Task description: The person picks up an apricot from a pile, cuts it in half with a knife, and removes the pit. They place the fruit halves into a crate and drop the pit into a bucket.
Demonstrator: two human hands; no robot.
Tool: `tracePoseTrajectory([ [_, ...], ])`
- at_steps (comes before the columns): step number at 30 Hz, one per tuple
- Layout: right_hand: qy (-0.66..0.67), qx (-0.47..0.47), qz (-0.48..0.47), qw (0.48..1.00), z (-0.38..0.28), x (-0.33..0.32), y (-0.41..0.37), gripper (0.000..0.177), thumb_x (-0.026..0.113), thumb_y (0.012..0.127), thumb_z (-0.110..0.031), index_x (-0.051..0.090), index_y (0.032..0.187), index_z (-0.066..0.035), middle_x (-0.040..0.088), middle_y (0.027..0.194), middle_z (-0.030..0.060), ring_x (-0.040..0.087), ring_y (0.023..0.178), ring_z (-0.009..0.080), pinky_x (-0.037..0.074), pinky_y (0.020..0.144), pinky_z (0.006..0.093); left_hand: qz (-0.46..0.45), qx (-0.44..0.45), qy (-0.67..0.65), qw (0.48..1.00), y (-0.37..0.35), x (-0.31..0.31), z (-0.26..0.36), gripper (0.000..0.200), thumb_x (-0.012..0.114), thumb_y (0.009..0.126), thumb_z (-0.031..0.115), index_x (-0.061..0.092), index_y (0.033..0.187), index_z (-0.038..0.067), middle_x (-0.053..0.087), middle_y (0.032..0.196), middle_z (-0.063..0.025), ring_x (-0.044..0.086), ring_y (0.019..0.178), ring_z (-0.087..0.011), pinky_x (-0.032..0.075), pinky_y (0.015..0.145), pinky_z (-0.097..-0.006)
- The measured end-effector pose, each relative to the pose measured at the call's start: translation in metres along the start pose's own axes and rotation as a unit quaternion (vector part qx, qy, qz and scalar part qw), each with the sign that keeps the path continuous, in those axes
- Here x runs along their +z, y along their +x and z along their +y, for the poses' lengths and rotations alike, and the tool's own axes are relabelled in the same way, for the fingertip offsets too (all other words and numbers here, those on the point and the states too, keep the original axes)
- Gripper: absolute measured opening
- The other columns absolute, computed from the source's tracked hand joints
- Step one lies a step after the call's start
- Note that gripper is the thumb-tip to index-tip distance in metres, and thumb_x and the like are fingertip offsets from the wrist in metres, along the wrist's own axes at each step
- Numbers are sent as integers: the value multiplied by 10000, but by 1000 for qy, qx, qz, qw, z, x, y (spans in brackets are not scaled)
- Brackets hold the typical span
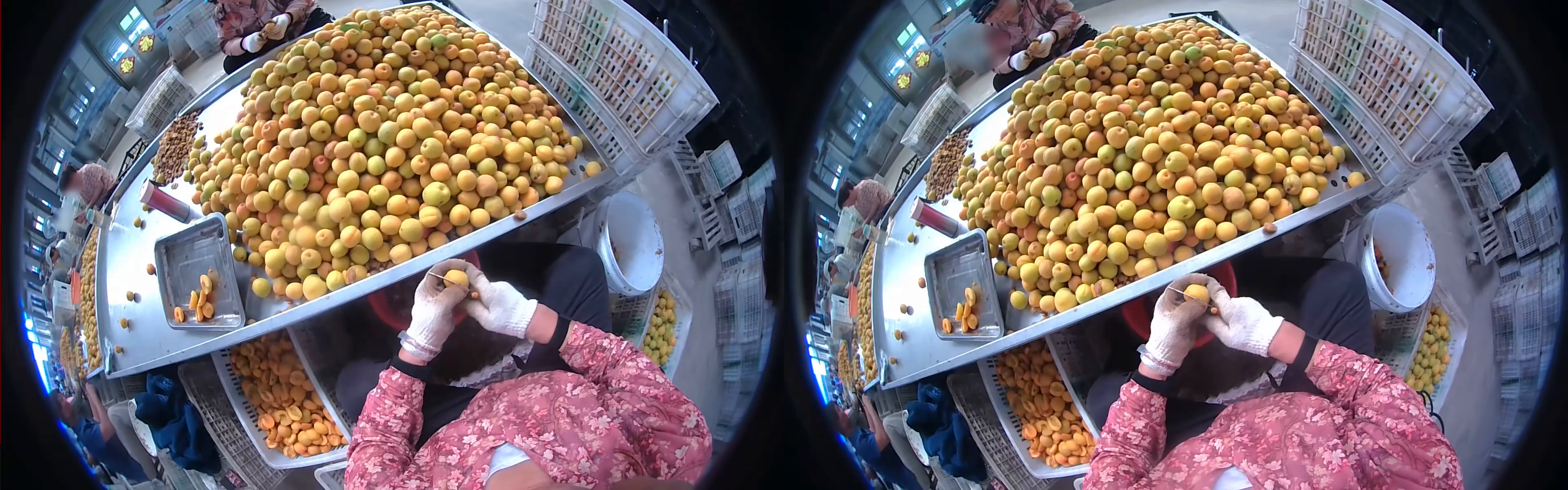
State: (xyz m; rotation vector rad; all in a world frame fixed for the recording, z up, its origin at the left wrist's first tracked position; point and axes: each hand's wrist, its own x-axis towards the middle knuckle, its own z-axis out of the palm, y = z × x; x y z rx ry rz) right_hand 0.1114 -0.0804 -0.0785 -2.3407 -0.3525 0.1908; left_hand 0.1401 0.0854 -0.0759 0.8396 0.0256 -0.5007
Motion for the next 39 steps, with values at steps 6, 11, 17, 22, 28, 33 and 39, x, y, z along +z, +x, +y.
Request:
tracePoseTrajectory([
  [6,51,-2,-46,998,-1,-2,7,684,594,923,-255,262,1447,33,654,816,268,662,725,426,542,645,460,21,6,-27,999,2,-6,-8,364,529,783,-60,567,1144,-29,638,1059,-117,652,921,-198,538,879,-304],
  [11,44,14,-100,994,-2,-7,11,684,591,930,-267,256,1458,10,657,847,271,664,769,435,538,672,456,44,-8,-59,997,0,-8,-11,353,508,768,-82,595,1104,-15,644,1008,-109,658,866,-203,555,834,-302],
  [17,81,43,-122,988,-18,-9,16,707,597,927,-288,245,1468,2,660,884,287,669,811,433,538,707,451,68,5,-82,994,0,-15,-14,398,480,708,-115,624,1061,2,646,978,-103,654,844,-206,566,799,-299],
  [22,129,36,-133,982,-23,-12,15,728,602,926,-292,233,1488,-13,676,945,262,678,905,409,535,796,408,74,5,-92,993,-3,-14,-13,401,472,694,-121,633,1040,2,647,971,-100,655,842,-210,574,784,-304],
  [28,164,32,-125,978,-15,-2,16,710,624,924,-246,255,1496,-43,658,1095,203,663,1046,300,505,899,346,92,7,-82,992,-2,-13,-12,377,501,676,-129,640,1005,-8,653,936,-108,653,838,-217,563,758,-297],
  [33,168,62,-126,976,-7,4,16,702,642,900,-206,289,1483,-35,660,1089,197,661,1046,282,499,913,346,88,16,-87,992,-3,-16,-13,400,465,665,-132,636,1006,-13,651,930,-105,648,828,-211,559,775,-296],
  [39,119,2,-51,992,-12,3,12,735,646,880,-176,268,1488,-10,662,1011,256,675,960,374,533,833,373,54,46,-50,996,-10,-7,-4,444,517,742,-98,583,1169,5,614,1060,-95,639,904,-186,545,844,-292],
])
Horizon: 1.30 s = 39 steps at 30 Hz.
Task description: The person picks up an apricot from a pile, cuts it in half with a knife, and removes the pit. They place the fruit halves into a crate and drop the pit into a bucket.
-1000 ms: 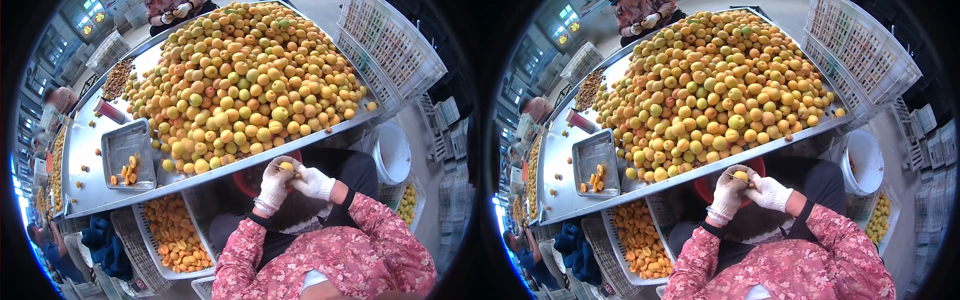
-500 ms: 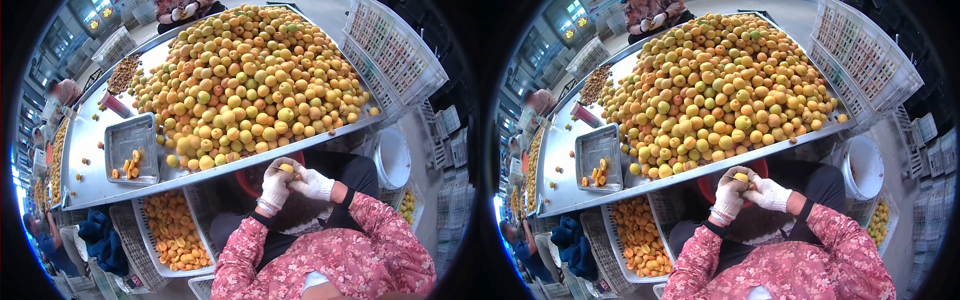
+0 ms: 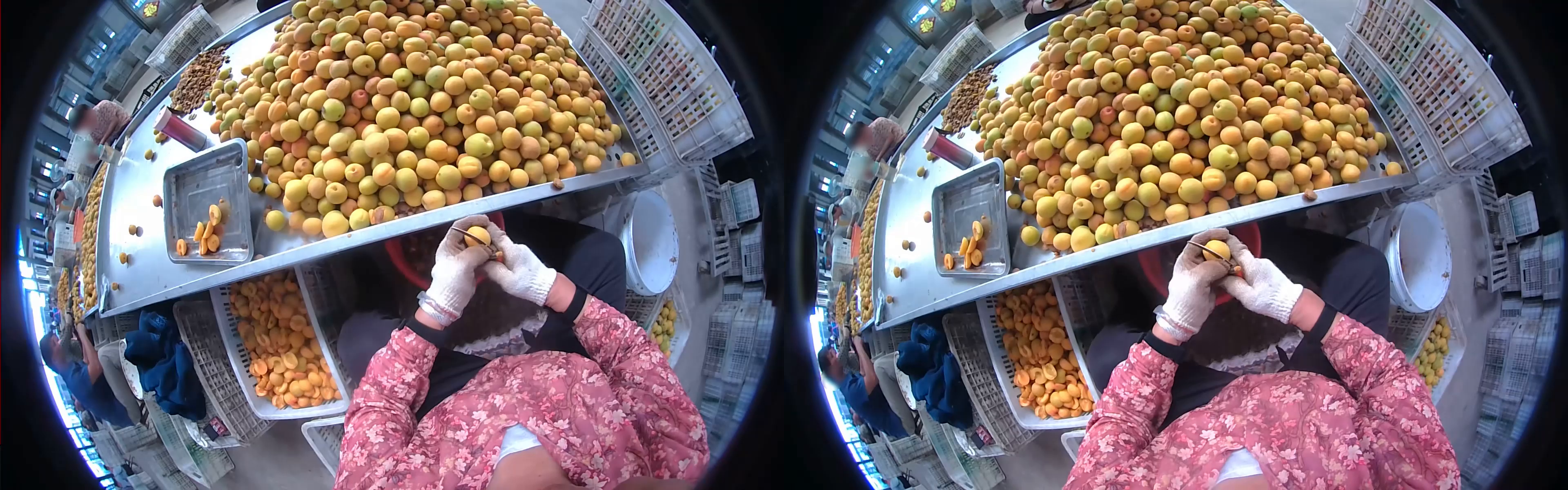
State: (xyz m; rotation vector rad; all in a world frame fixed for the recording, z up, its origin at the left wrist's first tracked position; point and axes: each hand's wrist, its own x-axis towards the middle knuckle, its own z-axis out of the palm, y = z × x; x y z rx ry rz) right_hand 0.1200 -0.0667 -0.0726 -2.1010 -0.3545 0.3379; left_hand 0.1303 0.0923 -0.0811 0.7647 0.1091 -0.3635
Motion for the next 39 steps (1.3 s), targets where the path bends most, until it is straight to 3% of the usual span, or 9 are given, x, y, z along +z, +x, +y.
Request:
tracePoseTrajectory([
  [4,-120,-12,11,993,-2,-6,-1,730,636,868,-168,277,1483,-7,666,841,240,671,741,405,554,668,431,-1,21,36,999,-1,2,2,458,526,746,-102,576,1187,9,607,1078,-89,622,943,-170,527,872,-286],
  [9,-245,-79,53,965,-9,-6,4,752,656,844,-183,296,1483,-18,644,700,187,649,596,367,528,553,443,30,131,304,943,-2,0,9,481,585,764,-87,545,1235,4,595,1103,-76,591,994,-151,496,920,-291],
  [10,-270,-91,67,956,-10,-5,5,755,662,837,-186,305,1482,-22,642,686,178,652,588,351,525,541,436,30,133,304,943,-2,0,8,481,585,764,-87,545,1235,4,595,1103,-76,591,994,-151,496,920,-291],
  [14,-272,-68,78,957,-9,-4,5,740,668,843,-203,325,1472,-17,639,673,176,654,588,346,522,534,427,15,69,70,995,-3,-1,5,449,609,800,-66,553,1238,12,594,1118,-65,593,999,-147,497,907,-285],
  [15,-271,-75,79,956,-8,-4,5,728,666,848,-207,334,1468,-18,643,680,172,655,589,345,522,535,427,8,38,-7,999,-2,-2,3,437,613,805,-57,558,1232,13,593,1129,-60,596,1001,-147,501,900,-286],
  [20,-231,-43,64,970,-17,-3,7,706,652,868,-209,326,1465,-20,649,686,166,650,601,371,521,551,447,18,65,60,996,-2,-4,3,404,631,839,-30,561,1235,9,611,1098,-62,603,985,-139,497,895,-265],
  [25,-30,36,10,999,-22,-2,13,688,631,888,-167,287,1474,-59,676,927,245,674,869,426,553,736,439,11,94,128,987,-3,-6,4,368,622,885,-9,572,1249,7,636,1089,-50,626,946,-123,508,882,-261],
  [28,-23,38,9,999,-23,-2,11,686,632,888,-152,289,1477,-73,665,1017,261,664,955,425,549,795,419,3,80,138,987,-4,-6,7,382,612,876,-24,571,1255,7,639,1092,-50,628,953,-121,503,886,-253],
  [39,-22,12,-18,1000,-14,-6,4,753,593,829,-104,249,1492,-5,670,989,250,672,958,393,533,839,384,-41,61,237,969,-7,-5,18,380,597,864,-33,574,1241,2,645,1081,-64,635,946,-136,519,829,-255],
])
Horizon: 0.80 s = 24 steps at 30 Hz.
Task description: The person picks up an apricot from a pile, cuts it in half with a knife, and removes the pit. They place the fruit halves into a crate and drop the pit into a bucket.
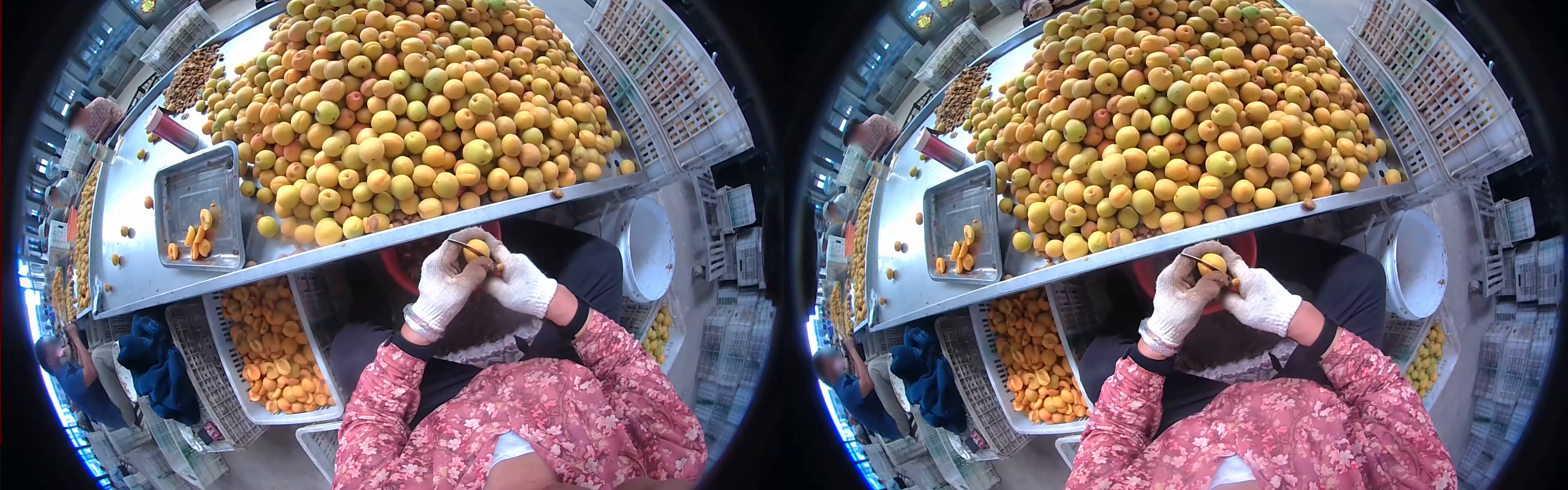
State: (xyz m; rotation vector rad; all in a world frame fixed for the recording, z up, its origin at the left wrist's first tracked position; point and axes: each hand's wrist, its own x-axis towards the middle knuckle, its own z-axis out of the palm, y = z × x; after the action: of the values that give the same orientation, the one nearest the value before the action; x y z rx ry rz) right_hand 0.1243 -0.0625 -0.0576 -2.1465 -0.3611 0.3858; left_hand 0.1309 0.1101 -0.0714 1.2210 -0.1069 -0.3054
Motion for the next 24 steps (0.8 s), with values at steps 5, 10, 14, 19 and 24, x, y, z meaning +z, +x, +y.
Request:
tracePoseTrajectory([
  [5,58,23,-45,997,9,-5,1,734,576,820,-122,285,1483,-3,671,1017,230,682,965,336,518,861,356,21,9,61,998,0,4,-12,364,580,843,-40,581,1205,-4,652,1061,-69,635,938,-133,521,818,-256],
  [10,113,60,-65,990,3,-11,3,707,608,825,-122,334,1464,5,670,1064,193,678,975,259,505,882,325,47,39,147,987,3,10,-16,376,570,819,-39,579,1194,-8,655,1038,-73,635,935,-127,515,843,-259],
  [14,126,-6,4,992,11,-8,-3,685,621,839,-112,344,1454,8,665,1112,191,665,1030,241,499,904,320,29,51,104,993,6,11,-16,382,582,827,-39,561,1207,0,651,1059,-81,645,934,-142,520,853,-266],
  [19,136,60,109,983,-16,-25,-12,474,689,857,-113,514,1281,5,681,1062,112,656,960,176,513,864,306,1,13,-172,985,10,5,-6,373,614,907,53,497,1258,3,623,1158,-126,656,1010,-229,545,896,-328],
  [24,205,25,198,958,-29,-44,2,161,684,899,-112,612,996,-5,624,819,18,604,736,105,496,628,274,-27,-35,-281,959,3,13,2,424,587,977,176,463,1346,7,587,1234,-155,618,1109,-276,521,960,-395],
])
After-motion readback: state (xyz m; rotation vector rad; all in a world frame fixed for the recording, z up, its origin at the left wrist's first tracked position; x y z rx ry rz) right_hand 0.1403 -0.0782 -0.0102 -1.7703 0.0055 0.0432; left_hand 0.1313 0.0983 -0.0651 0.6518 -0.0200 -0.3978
